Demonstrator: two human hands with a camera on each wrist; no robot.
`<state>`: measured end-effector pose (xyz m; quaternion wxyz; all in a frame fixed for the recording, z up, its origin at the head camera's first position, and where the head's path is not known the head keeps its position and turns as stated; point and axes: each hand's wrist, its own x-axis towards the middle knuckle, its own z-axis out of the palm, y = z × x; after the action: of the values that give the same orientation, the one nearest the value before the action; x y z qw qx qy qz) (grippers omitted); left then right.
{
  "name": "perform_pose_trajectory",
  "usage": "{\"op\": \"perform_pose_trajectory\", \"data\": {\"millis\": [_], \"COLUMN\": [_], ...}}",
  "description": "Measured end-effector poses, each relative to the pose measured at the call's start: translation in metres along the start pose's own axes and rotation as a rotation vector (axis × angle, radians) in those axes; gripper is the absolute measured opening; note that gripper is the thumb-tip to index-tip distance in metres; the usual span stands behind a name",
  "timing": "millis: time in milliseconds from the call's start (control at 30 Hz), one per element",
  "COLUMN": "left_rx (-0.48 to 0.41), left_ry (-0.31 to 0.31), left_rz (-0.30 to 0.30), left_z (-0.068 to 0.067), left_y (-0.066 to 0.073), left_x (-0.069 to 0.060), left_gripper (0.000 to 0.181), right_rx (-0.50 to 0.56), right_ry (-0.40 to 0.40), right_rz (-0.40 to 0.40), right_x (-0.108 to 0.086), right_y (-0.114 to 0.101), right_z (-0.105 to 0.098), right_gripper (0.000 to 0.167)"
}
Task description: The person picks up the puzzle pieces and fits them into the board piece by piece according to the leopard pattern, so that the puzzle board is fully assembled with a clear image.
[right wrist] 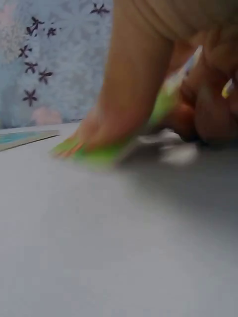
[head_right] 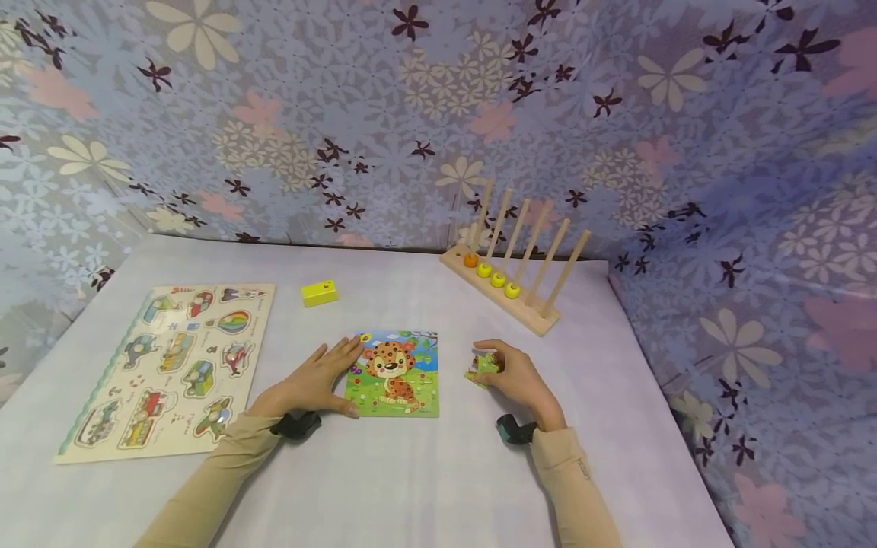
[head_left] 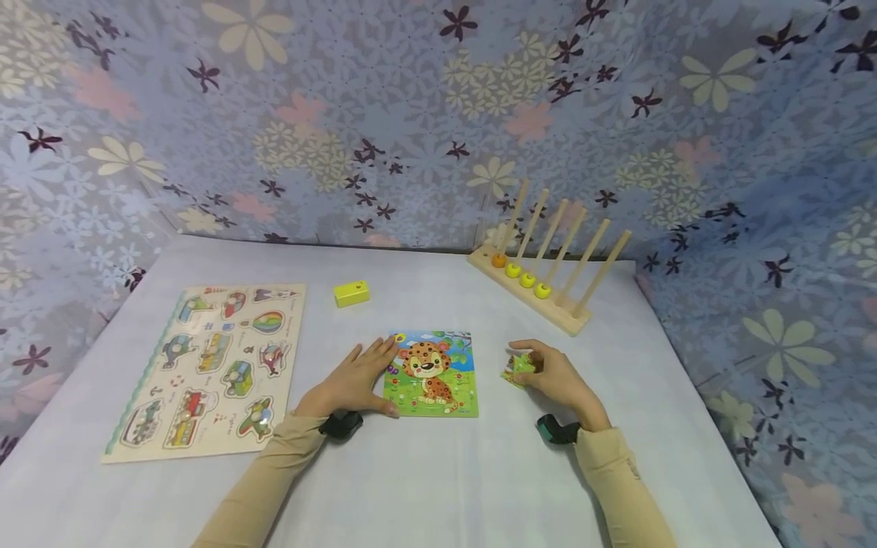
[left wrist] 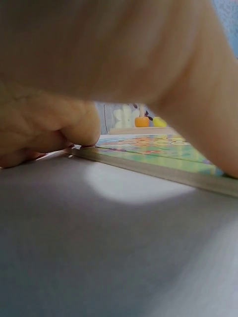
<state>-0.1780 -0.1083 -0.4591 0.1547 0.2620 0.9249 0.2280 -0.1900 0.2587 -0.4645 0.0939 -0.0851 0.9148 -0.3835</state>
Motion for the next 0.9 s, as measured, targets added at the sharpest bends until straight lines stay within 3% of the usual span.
{"op": "perform_pose_trajectory", "data": {"millis": [67, 167, 267, 333, 567, 900], "left_rx": [0.004, 0.013, 0.023, 0.023, 0.022, 0.012], "left_ry": [-0.003, -0.009, -0.009, -0.007, -0.004, -0.003], "left_rz": [0.001, 0.001, 0.003, 0.005, 0.001, -0.01], "left_z": [0.0, 0.002, 0.003, 0.003, 0.0, 0.0], "left_y": [0.0, 0.0, -0.002, -0.002, -0.001, -0.002], "left_x": [0.001, 0.003, 0.004, 0.004, 0.003, 0.001], "left_gripper": [0.114, 0.114, 0.115, 0.115, 0.115, 0.115], "right_rx": [0.074, 0.231, 0.399, 0.454, 0.409, 0.214], "right_ry": [0.018, 0.023, -0.037, -0.081, -0.108, -0.093], "right_rz": [0.04, 0.034, -0.019, -0.056, -0.078, -0.104], "right_x": [0.01, 0.016, 0.014, 0.012, 0.01, 0.013], "right_y": [-0.004, -0.008, -0.014, -0.02, -0.037, -0.038], "right_z": [0.01, 0.021, 0.03, 0.037, 0.057, 0.066], "right_gripper": [0.045, 0.038, 0.039, 0.04, 0.026, 0.017]}}
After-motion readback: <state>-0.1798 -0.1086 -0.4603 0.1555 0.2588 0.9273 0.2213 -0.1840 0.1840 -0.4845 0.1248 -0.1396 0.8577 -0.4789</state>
